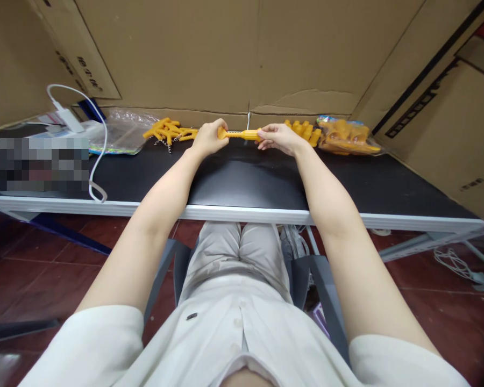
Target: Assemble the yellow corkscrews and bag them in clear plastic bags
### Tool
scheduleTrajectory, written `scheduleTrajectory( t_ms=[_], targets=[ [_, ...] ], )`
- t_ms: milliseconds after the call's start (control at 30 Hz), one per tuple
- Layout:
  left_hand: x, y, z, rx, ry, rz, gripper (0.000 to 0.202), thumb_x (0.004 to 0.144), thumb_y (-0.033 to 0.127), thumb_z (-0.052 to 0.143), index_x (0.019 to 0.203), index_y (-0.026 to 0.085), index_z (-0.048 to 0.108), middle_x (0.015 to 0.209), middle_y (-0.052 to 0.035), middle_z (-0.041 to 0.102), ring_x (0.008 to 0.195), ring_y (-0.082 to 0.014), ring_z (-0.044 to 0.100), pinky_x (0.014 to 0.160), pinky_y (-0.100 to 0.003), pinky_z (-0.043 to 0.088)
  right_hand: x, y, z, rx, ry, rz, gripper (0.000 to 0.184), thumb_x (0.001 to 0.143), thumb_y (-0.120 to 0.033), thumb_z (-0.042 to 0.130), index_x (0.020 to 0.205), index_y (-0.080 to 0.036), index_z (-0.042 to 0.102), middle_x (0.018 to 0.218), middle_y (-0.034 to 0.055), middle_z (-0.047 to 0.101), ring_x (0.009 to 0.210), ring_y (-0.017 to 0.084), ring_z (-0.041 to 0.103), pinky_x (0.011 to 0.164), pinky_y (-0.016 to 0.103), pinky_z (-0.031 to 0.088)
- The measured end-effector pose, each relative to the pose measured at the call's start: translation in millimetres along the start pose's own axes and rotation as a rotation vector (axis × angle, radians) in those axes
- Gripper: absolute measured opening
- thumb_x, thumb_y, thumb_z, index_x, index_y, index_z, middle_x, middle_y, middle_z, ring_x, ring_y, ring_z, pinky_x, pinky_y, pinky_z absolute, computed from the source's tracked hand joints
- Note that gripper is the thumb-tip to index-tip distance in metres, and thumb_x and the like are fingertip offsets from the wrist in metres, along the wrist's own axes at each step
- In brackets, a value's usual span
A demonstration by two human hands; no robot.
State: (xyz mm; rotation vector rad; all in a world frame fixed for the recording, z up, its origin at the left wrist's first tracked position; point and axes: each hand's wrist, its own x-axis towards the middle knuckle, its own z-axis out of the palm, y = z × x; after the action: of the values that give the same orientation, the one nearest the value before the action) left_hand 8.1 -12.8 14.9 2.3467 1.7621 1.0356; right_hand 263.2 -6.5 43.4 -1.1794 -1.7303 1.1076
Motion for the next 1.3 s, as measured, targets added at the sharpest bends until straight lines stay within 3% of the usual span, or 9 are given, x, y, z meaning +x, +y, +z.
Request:
scheduleTrajectory(
  t_ms=[100, 167, 467, 567, 667, 767, 833, 1000, 1300],
  targets=[
    [-0.8, 2.8, -0.8, 0.017, -0.015, -0.022, 0.046, 0.086, 0.025, 0.064, 0.130, 0.019, 0.073, 0.109, -0.0114, 0.078, 0.113, -0.0323, 0.071, 0.107, -0.044, 0.053, 2.8, 2.5, 1.6, 0.005, -0.016, 0.030, 0.048, 0.097, -0.063, 0.082, 0.089, -0.020, 0.062, 0.072, 0.0054, 0.074, 0.061, 0.016, 0.073, 0.066, 0.027, 0.064],
    [-1.0, 3.0, -0.5, 0.024, -0.017, -0.028, 0.046, 0.086, 0.025, 0.064, 0.131, 0.019, 0.072, 0.110, -0.0116, 0.078, 0.113, -0.0323, 0.071, 0.107, -0.044, 0.053, 4.6, 3.7, 2.7, 0.003, -0.013, 0.052, 0.054, 0.097, -0.072, 0.076, 0.089, -0.020, 0.062, 0.066, 0.0050, 0.073, 0.055, 0.016, 0.070, 0.059, 0.026, 0.062],
    [2.0, -2.3, 2.3, 0.000, -0.017, -0.025, 0.048, 0.086, 0.025, 0.068, 0.134, 0.019, 0.071, 0.114, -0.0121, 0.079, 0.120, -0.0334, 0.072, 0.110, -0.044, 0.052, 9.9, 6.0, 7.0, 0.013, -0.016, 0.065, 0.060, 0.094, -0.080, 0.073, 0.087, -0.022, 0.060, 0.062, 0.0042, 0.071, 0.048, 0.015, 0.064, 0.045, 0.022, 0.052],
    [3.0, -2.6, 2.7, -0.001, -0.016, -0.031, 0.046, 0.087, 0.026, 0.071, 0.132, 0.019, 0.070, 0.116, -0.0127, 0.079, 0.121, -0.0343, 0.072, 0.112, -0.045, 0.052, 13.2, 11.3, 3.9, -0.006, -0.024, 0.055, 0.056, 0.097, -0.075, 0.075, 0.088, -0.021, 0.061, 0.071, 0.0056, 0.074, 0.053, 0.013, 0.067, 0.049, 0.021, 0.054],
    [5.5, -5.9, 5.1, -0.031, 0.000, -0.033, 0.041, 0.086, 0.027, 0.074, 0.126, 0.019, 0.071, 0.113, -0.0125, 0.079, 0.121, -0.0353, 0.072, 0.113, -0.047, 0.052, 18.5, 19.8, -2.8, -0.024, -0.026, -0.019, 0.042, 0.096, -0.054, 0.087, 0.104, -0.019, 0.065, 0.094, 0.0058, 0.079, 0.066, 0.012, 0.073, 0.061, 0.022, 0.062],
    [9.1, -11.7, 9.8, -0.080, 0.043, -0.033, 0.035, 0.083, 0.025, 0.078, 0.117, 0.019, 0.071, 0.106, -0.0108, 0.078, 0.118, -0.0355, 0.074, 0.114, -0.049, 0.053, 25.4, 27.8, -9.3, -0.035, -0.030, -0.143, 0.053, 0.083, -0.030, 0.098, 0.123, -0.023, 0.064, 0.113, 0.0041, 0.077, 0.080, 0.014, 0.078, 0.076, 0.028, 0.068],
    [11.3, -15.7, 13.1, -0.098, 0.065, -0.023, 0.032, 0.082, 0.024, 0.080, 0.112, 0.020, 0.071, 0.103, -0.0096, 0.077, 0.115, -0.0350, 0.075, 0.113, -0.048, 0.054, 29.4, 30.9, -11.6, -0.047, -0.038, -0.195, 0.055, 0.080, -0.023, 0.098, 0.122, -0.023, 0.063, 0.113, 0.0038, 0.076, 0.084, 0.015, 0.078, 0.080, 0.033, 0.069],
    [13.4, -21.7, 17.8, -0.108, 0.083, 0.020, 0.030, 0.082, 0.024, 0.081, 0.109, 0.020, 0.070, 0.101, -0.0083, 0.077, 0.115, -0.0344, 0.074, 0.112, -0.048, 0.054, 31.2, 29.2, -10.9, -0.086, -0.010, -0.179, 0.043, 0.080, -0.018, 0.098, 0.107, -0.020, 0.065, 0.105, 0.0035, 0.073, 0.082, 0.016, 0.077, 0.081, 0.035, 0.069],
    [11.9, -18.6, 16.2, -0.081, 0.096, 0.024, 0.030, 0.080, 0.024, 0.081, 0.108, 0.020, 0.072, 0.095, -0.0071, 0.075, 0.104, -0.0315, 0.074, 0.108, -0.048, 0.055, 24.5, 23.1, -9.0, -0.099, 0.014, -0.128, 0.035, 0.087, -0.026, 0.096, 0.104, -0.018, 0.067, 0.092, 0.0023, 0.073, 0.073, 0.013, 0.075, 0.076, 0.030, 0.070]
  ],
)
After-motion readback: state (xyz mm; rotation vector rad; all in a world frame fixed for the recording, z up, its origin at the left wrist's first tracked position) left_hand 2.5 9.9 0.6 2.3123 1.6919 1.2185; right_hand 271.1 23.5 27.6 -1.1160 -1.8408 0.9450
